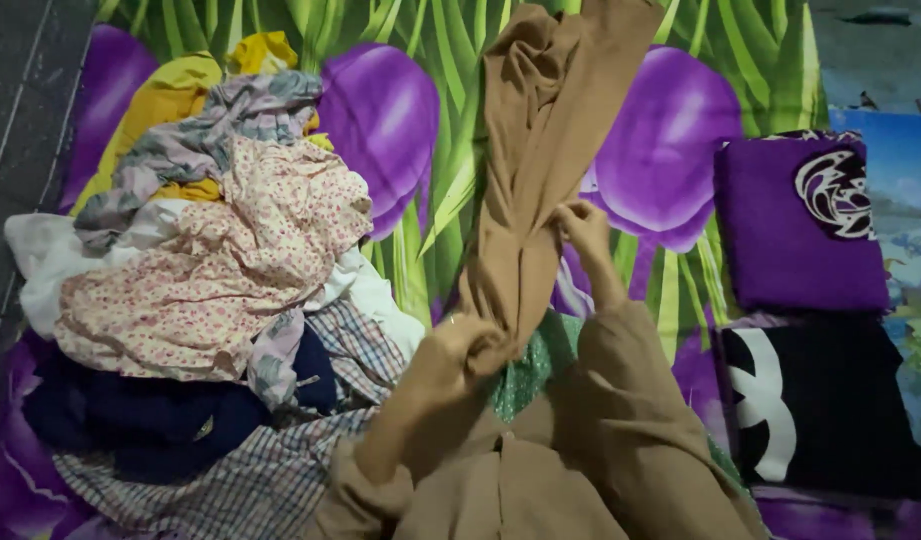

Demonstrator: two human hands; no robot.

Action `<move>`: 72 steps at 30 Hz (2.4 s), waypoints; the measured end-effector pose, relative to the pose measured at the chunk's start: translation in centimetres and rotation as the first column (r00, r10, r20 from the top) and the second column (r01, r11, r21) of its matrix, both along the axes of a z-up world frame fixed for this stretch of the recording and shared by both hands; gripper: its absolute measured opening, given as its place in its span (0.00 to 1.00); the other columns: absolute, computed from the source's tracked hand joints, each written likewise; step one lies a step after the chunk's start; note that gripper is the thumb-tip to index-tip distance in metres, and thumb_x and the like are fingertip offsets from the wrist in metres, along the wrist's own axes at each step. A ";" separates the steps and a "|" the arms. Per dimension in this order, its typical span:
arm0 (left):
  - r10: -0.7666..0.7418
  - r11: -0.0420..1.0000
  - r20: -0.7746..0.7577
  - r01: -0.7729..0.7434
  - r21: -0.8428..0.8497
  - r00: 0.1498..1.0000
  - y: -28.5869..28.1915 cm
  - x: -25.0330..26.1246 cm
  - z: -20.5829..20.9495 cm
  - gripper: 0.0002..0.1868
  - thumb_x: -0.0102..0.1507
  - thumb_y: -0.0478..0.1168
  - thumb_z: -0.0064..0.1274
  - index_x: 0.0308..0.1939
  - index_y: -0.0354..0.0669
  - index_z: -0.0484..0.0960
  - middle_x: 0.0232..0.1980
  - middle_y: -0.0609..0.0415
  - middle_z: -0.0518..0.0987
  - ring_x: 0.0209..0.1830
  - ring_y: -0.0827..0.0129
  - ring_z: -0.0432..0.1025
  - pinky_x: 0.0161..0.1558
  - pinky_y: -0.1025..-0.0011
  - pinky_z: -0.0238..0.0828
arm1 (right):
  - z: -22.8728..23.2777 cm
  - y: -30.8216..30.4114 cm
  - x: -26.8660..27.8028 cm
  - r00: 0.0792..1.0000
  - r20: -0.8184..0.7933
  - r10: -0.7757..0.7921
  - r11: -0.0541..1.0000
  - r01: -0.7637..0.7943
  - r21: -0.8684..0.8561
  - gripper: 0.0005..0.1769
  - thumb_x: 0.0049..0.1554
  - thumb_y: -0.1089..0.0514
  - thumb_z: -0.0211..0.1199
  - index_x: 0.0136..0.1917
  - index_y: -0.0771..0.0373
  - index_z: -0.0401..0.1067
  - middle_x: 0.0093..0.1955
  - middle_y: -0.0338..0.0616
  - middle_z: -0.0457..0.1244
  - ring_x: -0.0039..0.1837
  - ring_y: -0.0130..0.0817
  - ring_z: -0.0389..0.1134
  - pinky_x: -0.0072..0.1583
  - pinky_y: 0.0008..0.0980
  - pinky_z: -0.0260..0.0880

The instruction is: Folding a pair of brown pants on a bed.

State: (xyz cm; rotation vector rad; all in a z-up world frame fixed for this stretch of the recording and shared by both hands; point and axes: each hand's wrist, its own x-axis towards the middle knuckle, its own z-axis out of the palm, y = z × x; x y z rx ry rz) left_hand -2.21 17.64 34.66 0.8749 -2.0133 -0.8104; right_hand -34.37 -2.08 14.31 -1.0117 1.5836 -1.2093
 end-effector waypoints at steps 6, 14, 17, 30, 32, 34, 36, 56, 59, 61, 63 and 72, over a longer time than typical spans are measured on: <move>-0.091 0.990 0.033 0.087 0.108 0.995 1.3 1.0 2.0 0.12 0.62 0.43 0.62 0.45 0.41 0.83 0.41 0.47 0.83 0.42 0.52 0.76 0.44 0.60 0.74 | -1.9 -3.6 -2.2 0.974 -0.059 -0.218 0.947 0.225 0.231 0.17 0.50 0.52 0.73 0.51 0.59 0.76 0.39 0.36 0.69 0.38 0.26 0.69 0.36 0.30 0.69; -0.070 0.988 0.069 0.059 0.145 0.995 1.8 2.4 0.3 0.12 0.61 0.43 0.61 0.43 0.40 0.80 0.39 0.48 0.80 0.42 0.51 0.76 0.43 0.59 0.73 | 3.7 -1.7 -6.9 0.824 0.472 -0.313 0.898 0.418 -0.134 0.12 0.60 0.56 0.72 0.53 0.62 0.75 0.43 0.36 0.68 0.37 0.24 0.62 0.38 0.26 0.59; -0.067 0.989 0.116 0.050 0.142 0.991 2.2 1.9 0.6 0.11 0.61 0.43 0.62 0.42 0.42 0.81 0.40 0.49 0.81 0.43 0.53 0.76 0.41 0.59 0.72 | -2.3 -2.2 -11.9 0.838 0.221 -0.499 0.824 0.538 -0.179 0.09 0.61 0.57 0.71 0.50 0.62 0.74 0.41 0.37 0.68 0.38 0.26 0.63 0.41 0.28 0.62; -0.324 0.933 0.189 0.280 0.228 0.927 3.5 -0.1 1.2 0.21 0.46 0.32 0.59 0.44 0.41 0.77 0.43 0.47 0.76 0.47 0.49 0.70 0.47 0.56 0.67 | 1.8 -6.2 7.3 0.649 -0.747 0.141 0.978 -0.209 0.003 0.12 0.58 0.56 0.61 0.46 0.66 0.80 0.49 0.63 0.69 0.53 0.62 0.70 0.55 0.54 0.71; -0.319 0.938 0.202 0.279 0.205 0.926 3.7 0.2 0.4 0.20 0.49 0.29 0.57 0.45 0.41 0.77 0.44 0.48 0.76 0.48 0.50 0.71 0.48 0.56 0.68 | 3.6 -5.8 8.5 0.585 -0.786 0.199 0.972 -0.221 0.082 0.15 0.54 0.51 0.65 0.46 0.65 0.80 0.47 0.62 0.69 0.51 0.62 0.70 0.54 0.54 0.70; -0.317 0.942 0.211 0.281 0.182 0.925 3.6 0.5 0.3 0.20 0.51 0.27 0.55 0.47 0.41 0.77 0.45 0.49 0.76 0.50 0.51 0.71 0.50 0.57 0.68 | 3.6 -7.0 7.8 0.514 -0.817 0.259 0.961 -0.224 0.163 0.20 0.50 0.46 0.69 0.45 0.65 0.80 0.45 0.62 0.70 0.50 0.61 0.70 0.52 0.54 0.70; -0.297 0.951 0.222 0.265 0.161 0.929 3.5 0.7 0.9 0.21 0.49 0.26 0.54 0.46 0.39 0.77 0.44 0.47 0.76 0.48 0.49 0.70 0.49 0.56 0.68 | 1.7 -9.2 4.7 0.815 -0.579 -0.017 0.985 -0.085 -0.149 0.18 0.59 0.49 0.65 0.50 0.67 0.78 0.45 0.56 0.71 0.49 0.50 0.72 0.54 0.45 0.72; -0.297 0.943 0.161 0.264 0.202 0.941 3.6 0.5 -0.8 0.12 0.57 0.34 0.60 0.41 0.39 0.75 0.41 0.47 0.76 0.45 0.49 0.71 0.45 0.55 0.67 | -2.0 3.6 -11.7 0.944 -0.172 -0.282 0.955 0.293 0.039 0.12 0.55 0.50 0.72 0.44 0.60 0.81 0.38 0.42 0.65 0.35 0.29 0.60 0.36 0.29 0.55; -0.319 0.941 0.186 0.286 0.182 0.930 3.4 0.0 -1.3 0.15 0.52 0.30 0.57 0.42 0.40 0.75 0.42 0.47 0.76 0.46 0.49 0.71 0.45 0.55 0.68 | -4.2 4.6 -12.1 0.625 -0.708 -0.330 0.941 0.277 -0.193 0.14 0.43 0.55 0.76 0.41 0.63 0.81 0.41 0.53 0.67 0.40 0.43 0.67 0.42 0.38 0.66; -0.337 0.936 0.216 0.303 0.179 0.916 3.5 -0.1 -1.5 0.18 0.49 0.29 0.55 0.43 0.40 0.75 0.43 0.47 0.76 0.47 0.48 0.71 0.45 0.55 0.68 | -3.8 3.1 -9.6 0.413 -0.838 -0.356 0.934 0.152 -0.322 0.15 0.39 0.58 0.76 0.42 0.64 0.81 0.42 0.58 0.68 0.44 0.50 0.70 0.46 0.43 0.71; -0.350 0.930 0.210 0.311 0.196 0.913 3.7 -0.1 -1.6 0.17 0.50 0.28 0.55 0.43 0.40 0.74 0.43 0.48 0.76 0.48 0.49 0.71 0.46 0.55 0.68 | -3.6 -0.3 -5.5 0.761 -0.635 -0.133 0.972 -0.026 -0.234 0.11 0.54 0.57 0.68 0.49 0.63 0.80 0.47 0.54 0.73 0.50 0.45 0.75 0.53 0.39 0.73; -0.385 0.908 0.244 0.317 0.274 0.890 3.4 0.6 0.7 0.22 0.48 0.28 0.57 0.47 0.39 0.76 0.46 0.48 0.77 0.49 0.50 0.70 0.46 0.55 0.67 | -3.0 -6.3 3.7 0.731 -0.682 0.023 0.999 0.009 0.044 0.17 0.55 0.50 0.71 0.50 0.65 0.81 0.44 0.62 0.69 0.47 0.57 0.72 0.50 0.49 0.70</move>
